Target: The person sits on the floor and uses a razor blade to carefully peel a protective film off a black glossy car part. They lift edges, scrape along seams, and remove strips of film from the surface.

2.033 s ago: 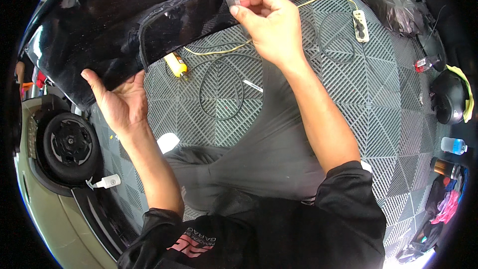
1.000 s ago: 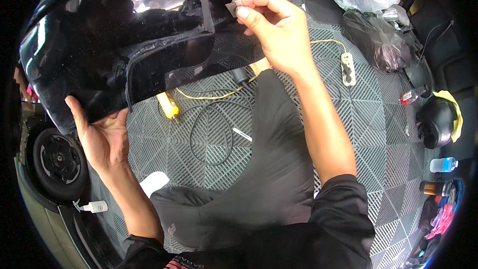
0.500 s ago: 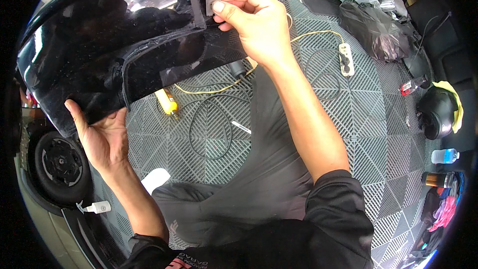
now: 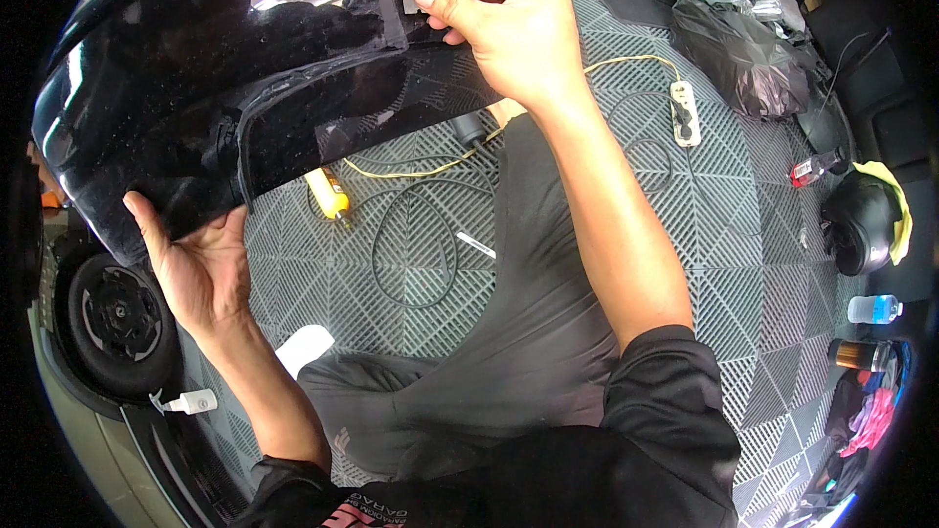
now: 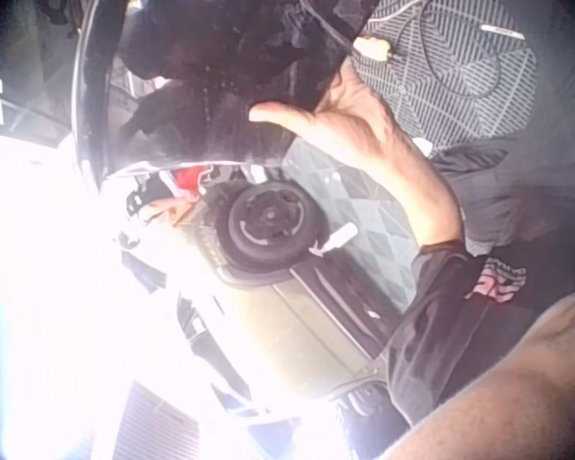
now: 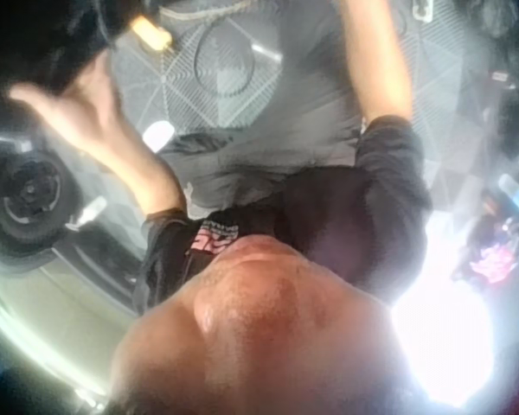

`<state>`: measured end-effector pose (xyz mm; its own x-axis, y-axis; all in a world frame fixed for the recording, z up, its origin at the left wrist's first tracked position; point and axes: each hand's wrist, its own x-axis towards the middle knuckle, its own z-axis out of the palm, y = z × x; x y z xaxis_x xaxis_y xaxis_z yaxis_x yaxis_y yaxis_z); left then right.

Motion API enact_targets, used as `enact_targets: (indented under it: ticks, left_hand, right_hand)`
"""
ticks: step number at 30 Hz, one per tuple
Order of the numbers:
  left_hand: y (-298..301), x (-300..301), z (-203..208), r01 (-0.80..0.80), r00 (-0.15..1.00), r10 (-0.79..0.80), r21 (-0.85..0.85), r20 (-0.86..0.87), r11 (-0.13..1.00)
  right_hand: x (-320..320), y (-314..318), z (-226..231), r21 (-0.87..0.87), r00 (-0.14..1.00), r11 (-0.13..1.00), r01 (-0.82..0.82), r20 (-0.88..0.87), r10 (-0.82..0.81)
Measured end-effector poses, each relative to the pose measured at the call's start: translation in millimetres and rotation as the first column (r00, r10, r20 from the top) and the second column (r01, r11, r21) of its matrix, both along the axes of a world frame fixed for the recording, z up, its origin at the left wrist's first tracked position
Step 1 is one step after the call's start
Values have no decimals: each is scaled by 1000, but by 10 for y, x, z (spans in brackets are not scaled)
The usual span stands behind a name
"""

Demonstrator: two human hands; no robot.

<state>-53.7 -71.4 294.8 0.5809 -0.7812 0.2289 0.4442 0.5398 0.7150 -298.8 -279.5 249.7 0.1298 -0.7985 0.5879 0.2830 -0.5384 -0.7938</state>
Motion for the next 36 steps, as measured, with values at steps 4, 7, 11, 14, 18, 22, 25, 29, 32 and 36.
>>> enact_targets:
  ticks: [4, 7, 11, 14, 18, 22, 25, 29, 32, 36]
  left_hand:
    - [-4, -7, -5, -19, 1000, 19, 13, -24, 1000]
    - [16, 9, -3, 40, 999, -40, 7, -13, 999]
    - [22, 17, -17, 91, 996, -92, -14, -14, 996]
    - [18, 7, -26, 45, 999, -45, -1, -21, 999]
    - [26, -18, -24, -23, 1000, 23, 17, -6, 1000]
    - [36, -34, -22, 44, 999, -44, -7, -28, 999]
    - [33, -49, -30, 31, 999, -31, -9, -37, 999]
    - [28, -73, -25, 24, 999, -25, -18, -28, 1000]
    - [18, -100, -20, -13, 999, 13, -7, -42, 1000]
    - [12, -114, -34, -65, 998, 65, -2, 2, 998]
  right_hand:
    - [32, 37, 26, 13, 1000, 1000, 19, 8, -19]
    - [62, 101, 38, 27, 998, 997, 66, 4, -66]
    - [144, 133, 35, 21, 991, 994, 105, 77, -107]
    - [175, 142, 16, 18, 987, 991, 134, 88, -135]
    - [202, 155, -1, -11, 976, 977, 213, 48, -212]
    - [209, 174, -12, -45, 971, 970, 237, 24, -236]
    - [213, 177, -17, -33, 971, 971, 239, 29, -238]
    - [216, 166, -24, -37, 970, 970, 241, 40, -239]
    - [201, 150, -32, -50, 966, 965, 258, 5, -258]
    - [172, 113, -47, -4, 982, 983, 183, 46, -183]
